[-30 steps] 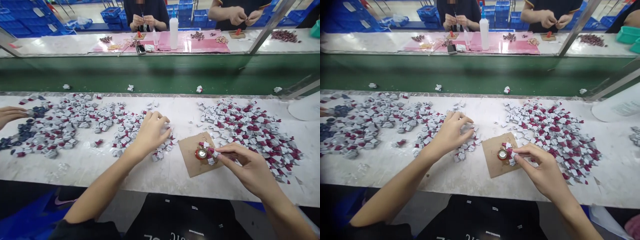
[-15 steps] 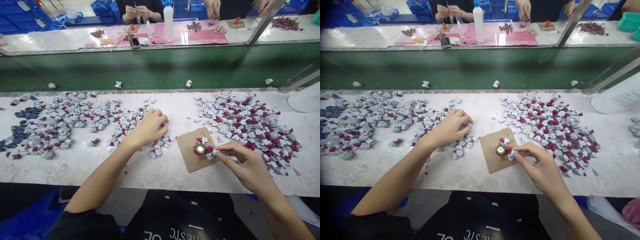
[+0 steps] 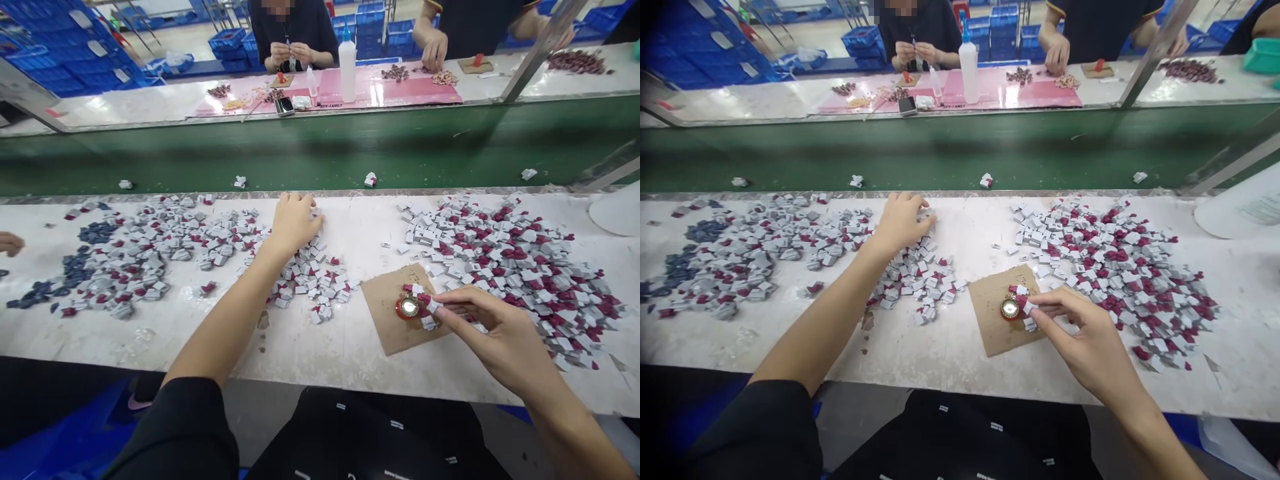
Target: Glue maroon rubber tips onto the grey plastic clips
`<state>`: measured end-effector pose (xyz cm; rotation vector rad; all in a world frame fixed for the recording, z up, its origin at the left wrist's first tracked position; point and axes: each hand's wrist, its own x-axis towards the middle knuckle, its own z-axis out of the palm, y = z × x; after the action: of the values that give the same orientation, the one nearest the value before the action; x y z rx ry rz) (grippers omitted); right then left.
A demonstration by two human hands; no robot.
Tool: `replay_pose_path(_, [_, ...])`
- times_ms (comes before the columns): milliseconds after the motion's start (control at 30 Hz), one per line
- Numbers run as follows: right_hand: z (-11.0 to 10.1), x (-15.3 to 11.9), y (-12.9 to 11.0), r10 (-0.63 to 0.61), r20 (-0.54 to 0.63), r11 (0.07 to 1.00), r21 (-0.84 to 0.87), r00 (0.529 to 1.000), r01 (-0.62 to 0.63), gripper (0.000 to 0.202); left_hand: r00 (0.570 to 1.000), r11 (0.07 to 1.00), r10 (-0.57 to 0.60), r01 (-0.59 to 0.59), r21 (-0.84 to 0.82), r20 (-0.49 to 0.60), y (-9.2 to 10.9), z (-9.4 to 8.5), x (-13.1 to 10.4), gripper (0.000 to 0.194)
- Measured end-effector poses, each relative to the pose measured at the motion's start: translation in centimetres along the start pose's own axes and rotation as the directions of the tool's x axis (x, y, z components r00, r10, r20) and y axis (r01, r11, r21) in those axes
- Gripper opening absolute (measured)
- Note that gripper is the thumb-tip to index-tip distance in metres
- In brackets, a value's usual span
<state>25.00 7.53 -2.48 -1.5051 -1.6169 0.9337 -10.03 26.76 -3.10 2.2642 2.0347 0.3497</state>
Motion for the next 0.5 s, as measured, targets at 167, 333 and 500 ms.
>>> replay_pose_path(167, [0.4,0.2,-0.7,-0.021,-0.008,1.0,0.007,1.0,0.021,0.019,0.999,1.0,-0.014,0.014,0.004,0.047,0.6,0.9,1.7,0.013])
replay_pose_path(333, [0.3,-0.5,-0.8,0.016,-0.027,0.999,0.035,1.0,-0.016,0.016,0.981,0.928,0.162,-0.114,-0.354,0.107,3.0,0.4,-0.7,0.019])
replay_pose_path(500, [0.7,-0.6,-1.4,-0.002,0.008,0.999,0.035,1.0,0.002,0.012,0.922,0.884,0.345,-0.256,-0.391,0.175,6.7,0.9,-3.3,0.024])
